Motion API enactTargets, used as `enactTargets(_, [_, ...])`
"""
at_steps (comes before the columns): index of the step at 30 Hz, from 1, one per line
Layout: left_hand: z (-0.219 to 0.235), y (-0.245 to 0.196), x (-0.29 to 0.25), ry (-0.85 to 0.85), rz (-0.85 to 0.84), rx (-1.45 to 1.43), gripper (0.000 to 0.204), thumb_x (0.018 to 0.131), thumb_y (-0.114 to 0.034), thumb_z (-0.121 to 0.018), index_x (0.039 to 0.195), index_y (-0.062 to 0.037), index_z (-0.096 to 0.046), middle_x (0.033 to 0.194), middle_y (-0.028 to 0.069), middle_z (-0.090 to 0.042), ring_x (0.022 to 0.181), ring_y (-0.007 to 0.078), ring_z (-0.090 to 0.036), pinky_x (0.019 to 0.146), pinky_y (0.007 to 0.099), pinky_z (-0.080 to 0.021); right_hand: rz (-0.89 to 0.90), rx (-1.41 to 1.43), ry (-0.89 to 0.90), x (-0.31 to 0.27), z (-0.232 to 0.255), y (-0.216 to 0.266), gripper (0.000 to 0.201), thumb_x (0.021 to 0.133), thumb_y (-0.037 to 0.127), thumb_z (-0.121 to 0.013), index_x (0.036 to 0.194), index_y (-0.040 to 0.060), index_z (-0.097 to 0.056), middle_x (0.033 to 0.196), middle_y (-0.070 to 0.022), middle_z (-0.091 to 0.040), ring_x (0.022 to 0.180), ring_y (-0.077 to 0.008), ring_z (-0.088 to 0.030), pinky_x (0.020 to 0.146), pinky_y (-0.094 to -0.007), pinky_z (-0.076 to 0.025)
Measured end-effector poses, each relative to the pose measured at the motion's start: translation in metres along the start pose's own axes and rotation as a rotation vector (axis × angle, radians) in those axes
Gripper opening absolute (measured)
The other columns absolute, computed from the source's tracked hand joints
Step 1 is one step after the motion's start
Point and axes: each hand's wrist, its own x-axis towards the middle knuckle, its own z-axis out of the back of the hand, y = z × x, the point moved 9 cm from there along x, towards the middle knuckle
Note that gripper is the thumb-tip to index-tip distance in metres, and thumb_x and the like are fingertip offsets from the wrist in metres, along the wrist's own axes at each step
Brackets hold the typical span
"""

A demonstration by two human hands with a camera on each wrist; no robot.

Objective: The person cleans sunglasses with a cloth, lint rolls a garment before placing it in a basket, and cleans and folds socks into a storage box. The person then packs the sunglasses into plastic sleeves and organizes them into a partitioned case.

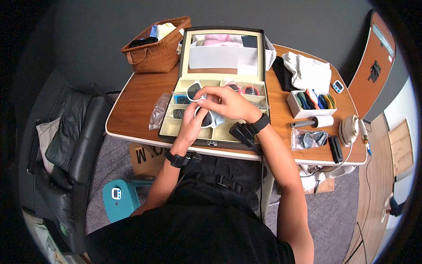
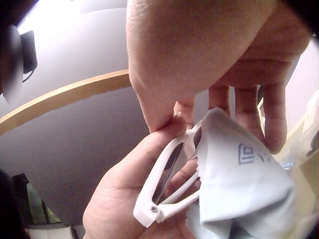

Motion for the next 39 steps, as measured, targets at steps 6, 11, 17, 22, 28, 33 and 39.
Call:
enactTargets(6, [-0.002, -0.004, -0.001, 0.007, 0.008, -0.012, 0.037, 0.1, -0.027, -0.056, 0.119, 0.0049, -0.056, 0.108, 0.0091, -0.064, 0.099, 0.0124, -0.057, 0.086, 0.0285, -0.046, 0.035, 0.002, -0.013, 0.0, 0.001, 0.004, 0.021, 0.098, 0.021, -0.06, 0.112, 0.0054, -0.065, 0.074, 0.0022, -0.06, 0.067, -0.0048, -0.052, 0.06, -0.0224, -0.041])
enactTargets(11, [-0.002, -0.006, -0.002, 0.0, -0.019, -0.012, 0.033, 0.099, -0.024, -0.057, 0.117, 0.004, -0.058, 0.105, 0.008, -0.064, 0.097, 0.0119, -0.058, 0.084, 0.0284, -0.046, 0.004, -0.065, -0.031, 0.0, 0.004, 0.003, 0.033, 0.097, 0.021, -0.061, 0.127, 0.0069, -0.058, 0.075, 0.0008, -0.058, 0.067, -0.0053, -0.051, 0.06, -0.0231, -0.041])
enactTargets(17, [-0.002, -0.009, -0.002, -0.015, -0.025, -0.012, 0.031, 0.098, -0.022, -0.058, 0.116, 0.0033, -0.059, 0.104, 0.0076, -0.065, 0.096, 0.0121, -0.058, 0.084, 0.0289, -0.047, -0.037, -0.008, -0.069, -0.001, 0.005, -0.002, 0.046, 0.096, 0.028, -0.062, 0.136, 0.0089, -0.05, 0.073, -0.0024, -0.058, 0.064, -0.0106, -0.051, 0.061, -0.0274, -0.043])
enactTargets(22, [-0.005, -0.007, -0.001, 0.015, -0.03, -0.036, 0.029, 0.101, -0.022, -0.056, 0.114, 0.0034, -0.057, 0.108, 0.0044, -0.06, 0.099, 0.0089, -0.053, 0.087, 0.025, -0.043, 0.143, -0.085, -0.062, 0.004, 0.002, -0.006, 0.044, 0.095, 0.026, -0.063, 0.135, 0.0083, -0.054, 0.074, -0.0046, -0.058, 0.066, -0.0103, -0.053, 0.061, -0.027, -0.043])
enactTargets(28, [-0.003, -0.009, -0.002, 0.001, -0.035, -0.047, 0.033, 0.099, -0.023, -0.057, 0.118, 0.0039, -0.057, 0.107, 0.008, -0.064, 0.097, 0.012, -0.057, 0.085, 0.0282, -0.046, 0.098, -0.165, -0.113, 0.001, 0.011, 0.016, 0.031, 0.092, 0.021, -0.066, 0.12, 0.0069, -0.067, 0.075, -0.0044, -0.06, 0.066, -0.0111, -0.054, 0.062, -0.0276, -0.043])
enactTargets(33, [-0.004, -0.011, -0.002, -0.003, -0.049, -0.073, 0.032, 0.099, -0.024, -0.058, 0.116, 0.0037, -0.057, 0.105, 0.0071, -0.064, 0.095, 0.0107, -0.057, 0.083, 0.0271, -0.045, -0.007, -0.162, -0.132, 0.0, 0.014, 0.006, 0.035, 0.091, 0.018, -0.067, 0.125, 0.0086, -0.065, 0.075, -0.0025, -0.06, 0.066, -0.0098, -0.053, 0.061, -0.0262, -0.042])
enactTargets(39, [-0.003, -0.006, -0.003, 0.011, 0.026, -0.018, 0.032, 0.101, -0.022, -0.056, 0.119, 0.0045, -0.056, 0.114, 0.0074, -0.06, 0.104, 0.0105, -0.054, 0.091, 0.0264, -0.043, -0.042, -0.143, -0.151, -0.001, 0.014, 0.006, 0.035, 0.091, 0.018, -0.067, 0.125, 0.0096, -0.065, 0.075, -0.002, -0.06, 0.064, -0.0079, -0.052, 0.059, -0.0243, -0.041])
